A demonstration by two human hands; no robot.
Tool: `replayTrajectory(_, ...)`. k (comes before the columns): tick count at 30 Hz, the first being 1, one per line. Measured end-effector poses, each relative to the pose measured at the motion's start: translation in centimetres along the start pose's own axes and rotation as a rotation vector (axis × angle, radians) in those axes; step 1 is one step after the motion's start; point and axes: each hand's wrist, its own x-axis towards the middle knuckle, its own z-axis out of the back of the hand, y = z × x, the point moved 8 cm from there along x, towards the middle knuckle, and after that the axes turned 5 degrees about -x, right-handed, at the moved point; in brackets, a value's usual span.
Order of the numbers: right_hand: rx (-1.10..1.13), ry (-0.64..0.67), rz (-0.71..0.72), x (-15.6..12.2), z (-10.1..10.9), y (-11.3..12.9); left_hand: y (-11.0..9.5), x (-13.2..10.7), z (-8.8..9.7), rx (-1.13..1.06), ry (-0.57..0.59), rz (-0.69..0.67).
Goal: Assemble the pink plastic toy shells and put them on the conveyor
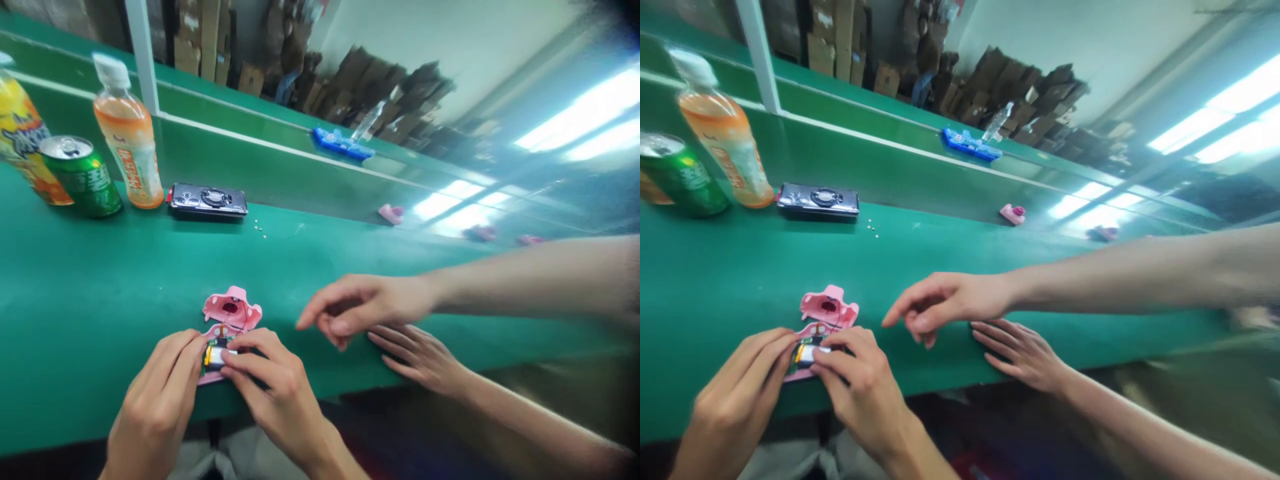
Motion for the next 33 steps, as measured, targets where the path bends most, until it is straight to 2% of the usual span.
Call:
replayTrajectory(4,-0.074,0.016,0.048,0.2,-0.1,0.5,0.2,0.2,0.1,-0.040,0.014,0.022)
replayTrajectory(10,-0.375,0.164,0.051,-0.5,-0.6,1.0,1.2,-0.6,-1.1,-0.125,0.211,0.006)
replayTrajectory(14,-0.416,0.179,0.045,-1.8,-0.8,0.4,1.3,-0.9,-1.0,-0.118,0.224,-0.026)
replayTrajectory(18,-0.497,0.086,0.073,-2.4,-0.9,-0.3,0.9,-0.8,-0.8,-0.110,0.229,-0.026)
replayTrajectory(22,-0.519,-0.068,0.106,-3.0,-1.4,-0.3,1.0,-0.9,-1.0,-0.106,0.219,0.002)
replayTrajectory(25,-0.540,-0.229,0.158,-4.1,-1.1,0.9,1.5,-1.0,-1.2,-0.102,0.203,0.025)
replayTrajectory(27,-0.486,-0.305,0.178,-4.2,-0.1,2.3,1.8,-1.1,-1.4,-0.118,0.200,0.039)
replayTrajectory(30,-0.357,-0.292,0.185,-1.4,2.3,5.3,2.1,-1.2,-1.6,-0.151,0.202,0.065)
replayTrajectory(31,-0.354,-0.249,0.167,0.6,3.0,6.2,2.2,-1.2,-1.6,-0.162,0.199,0.070)
replayTrajectory(33,-0.461,-0.072,0.050,5.6,3.6,6.7,2.2,-1.1,-1.4,-0.187,0.195,0.074)
